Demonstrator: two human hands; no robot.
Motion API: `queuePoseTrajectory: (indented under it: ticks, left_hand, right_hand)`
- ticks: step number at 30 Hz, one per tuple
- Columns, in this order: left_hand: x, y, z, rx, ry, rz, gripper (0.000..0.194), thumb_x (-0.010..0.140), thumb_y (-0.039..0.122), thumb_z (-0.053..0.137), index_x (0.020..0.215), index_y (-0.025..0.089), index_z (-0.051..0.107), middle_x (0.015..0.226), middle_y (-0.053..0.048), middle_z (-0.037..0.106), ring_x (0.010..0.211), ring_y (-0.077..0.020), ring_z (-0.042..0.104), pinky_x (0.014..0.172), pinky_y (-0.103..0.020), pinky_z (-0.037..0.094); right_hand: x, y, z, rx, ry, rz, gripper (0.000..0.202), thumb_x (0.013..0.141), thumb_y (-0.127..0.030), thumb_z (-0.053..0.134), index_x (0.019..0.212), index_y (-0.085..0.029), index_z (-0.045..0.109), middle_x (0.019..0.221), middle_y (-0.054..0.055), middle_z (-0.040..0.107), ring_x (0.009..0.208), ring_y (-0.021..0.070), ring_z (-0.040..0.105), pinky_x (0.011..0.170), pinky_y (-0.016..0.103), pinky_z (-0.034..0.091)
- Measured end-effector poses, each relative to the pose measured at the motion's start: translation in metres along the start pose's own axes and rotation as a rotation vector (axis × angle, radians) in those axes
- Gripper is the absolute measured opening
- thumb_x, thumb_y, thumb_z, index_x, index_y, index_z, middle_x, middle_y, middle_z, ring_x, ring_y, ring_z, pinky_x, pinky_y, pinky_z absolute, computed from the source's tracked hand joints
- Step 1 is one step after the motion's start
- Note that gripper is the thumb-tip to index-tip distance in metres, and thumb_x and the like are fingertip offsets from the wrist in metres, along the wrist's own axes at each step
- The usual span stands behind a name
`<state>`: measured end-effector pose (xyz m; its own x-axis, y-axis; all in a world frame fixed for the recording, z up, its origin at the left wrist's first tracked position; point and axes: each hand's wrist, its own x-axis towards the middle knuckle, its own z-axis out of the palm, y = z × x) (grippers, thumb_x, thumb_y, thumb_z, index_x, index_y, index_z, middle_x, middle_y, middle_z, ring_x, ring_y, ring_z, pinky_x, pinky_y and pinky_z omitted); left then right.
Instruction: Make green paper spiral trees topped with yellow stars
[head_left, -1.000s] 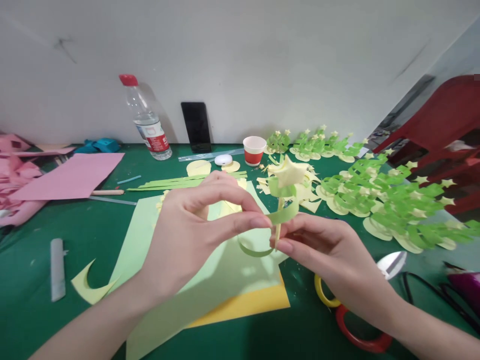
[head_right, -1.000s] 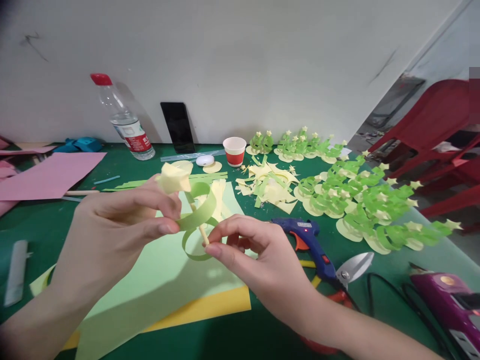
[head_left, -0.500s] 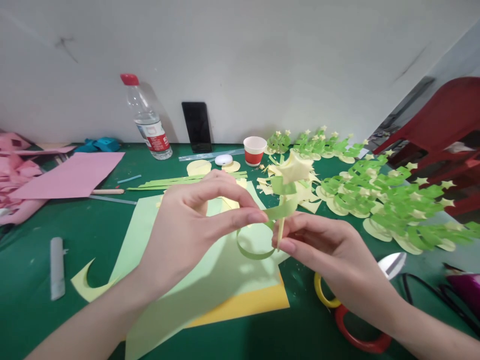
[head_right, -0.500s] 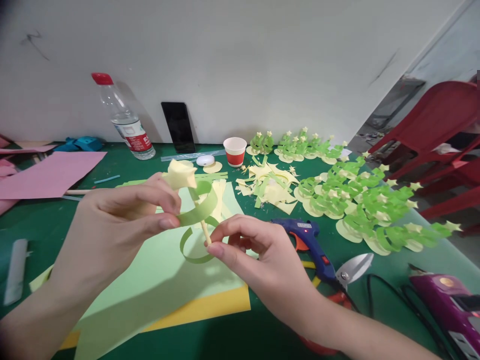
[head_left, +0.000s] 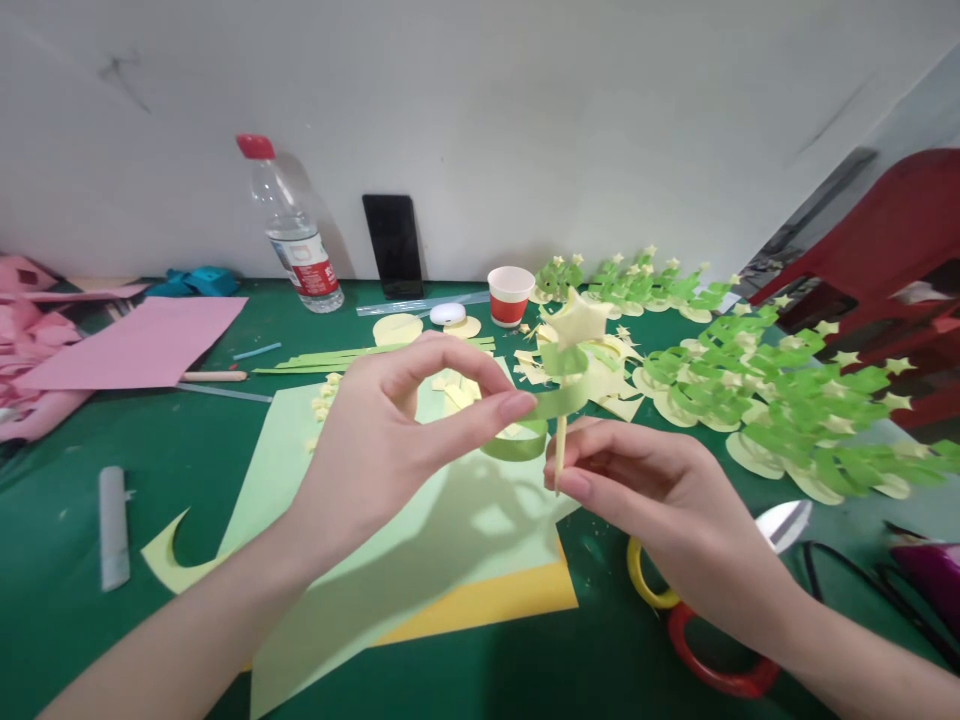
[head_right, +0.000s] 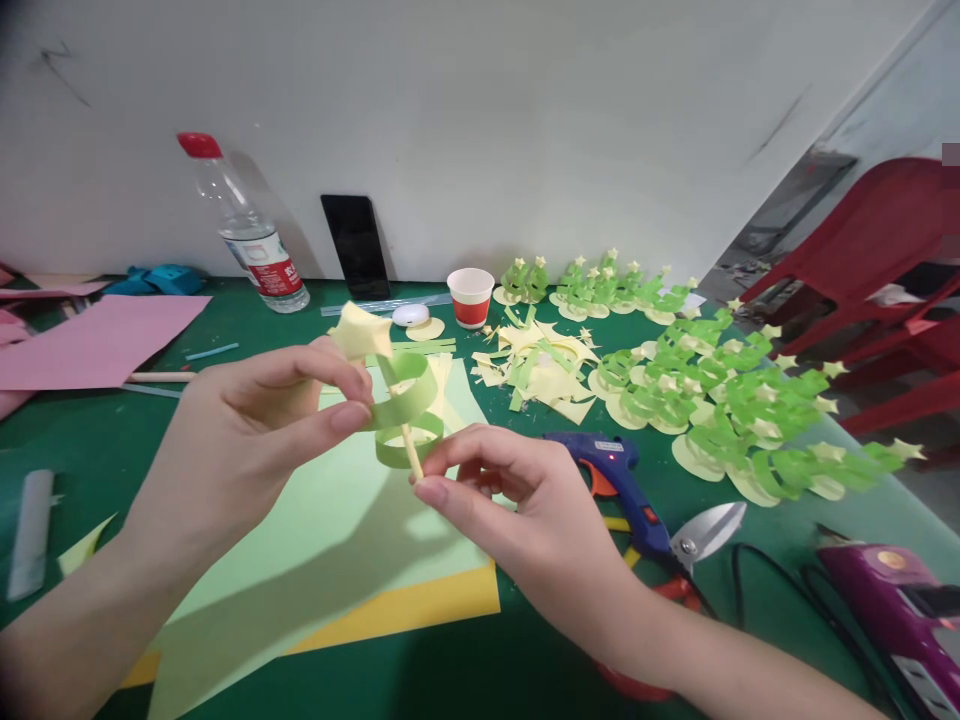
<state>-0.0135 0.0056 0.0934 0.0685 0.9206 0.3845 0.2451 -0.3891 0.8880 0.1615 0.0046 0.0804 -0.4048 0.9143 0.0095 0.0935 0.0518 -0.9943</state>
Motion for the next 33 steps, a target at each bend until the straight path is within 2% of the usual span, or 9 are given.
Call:
queuePoseTrajectory:
  ticks: [8,12,17,28,33]
  left_hand:
    - [-0.001,0.000,0.008,0.037,0.037,-0.053,0.014,0.071,0.033,0.065,0.076,0.024,0.055,0.082,0.003,0.058,0.085,-0.0165,0.053,0.077,-0.030,0.040]
    - [-0.001,0.001,0.012,0.054,0.050,-0.058,0.014,0.071,0.030,0.064,0.076,0.023,0.053,0.083,0.001,0.057,0.086,-0.0181,0.053,0.078,-0.032,0.040]
    - [-0.001,0.001,0.013,0.052,0.060,-0.067,0.014,0.070,0.030,0.063,0.073,0.023,0.052,0.081,0.001,0.056,0.083,-0.0178,0.051,0.076,-0.031,0.039]
    - [-0.001,-0.004,0.014,0.051,0.049,-0.064,0.013,0.070,0.029,0.063,0.074,0.024,0.052,0.082,0.001,0.054,0.084,-0.0177,0.049,0.077,-0.031,0.037]
    - [-0.002,-0.006,0.014,0.051,0.045,-0.026,0.012,0.072,0.029,0.062,0.076,0.024,0.052,0.084,0.000,0.055,0.086,-0.0180,0.050,0.078,-0.031,0.039]
  right_hand:
    - [0.002,-0.001,0.003,-0.042,0.013,-0.016,0.009,0.071,-0.026,0.061,0.065,-0.020,0.059,0.066,-0.001,0.062,0.056,0.0087,0.051,0.053,0.019,0.042]
    - [0.000,-0.001,0.003,-0.052,-0.008,-0.029,0.011,0.072,-0.025,0.060,0.064,-0.019,0.058,0.065,0.000,0.061,0.056,0.0093,0.051,0.052,0.019,0.043]
    - [-0.002,0.001,0.004,-0.104,0.025,-0.057,0.009,0.071,-0.025,0.060,0.064,-0.019,0.059,0.065,0.001,0.061,0.055,0.0098,0.051,0.050,0.019,0.043]
    - [-0.001,0.002,0.007,-0.204,0.076,-0.104,0.008,0.068,-0.021,0.058,0.061,-0.019,0.059,0.058,0.001,0.053,0.053,0.0103,0.045,0.043,0.020,0.035]
    - [0.000,0.003,0.007,-0.198,0.077,-0.074,0.008,0.068,-0.023,0.056,0.061,-0.019,0.058,0.059,0.001,0.053,0.053,0.0104,0.045,0.043,0.021,0.035]
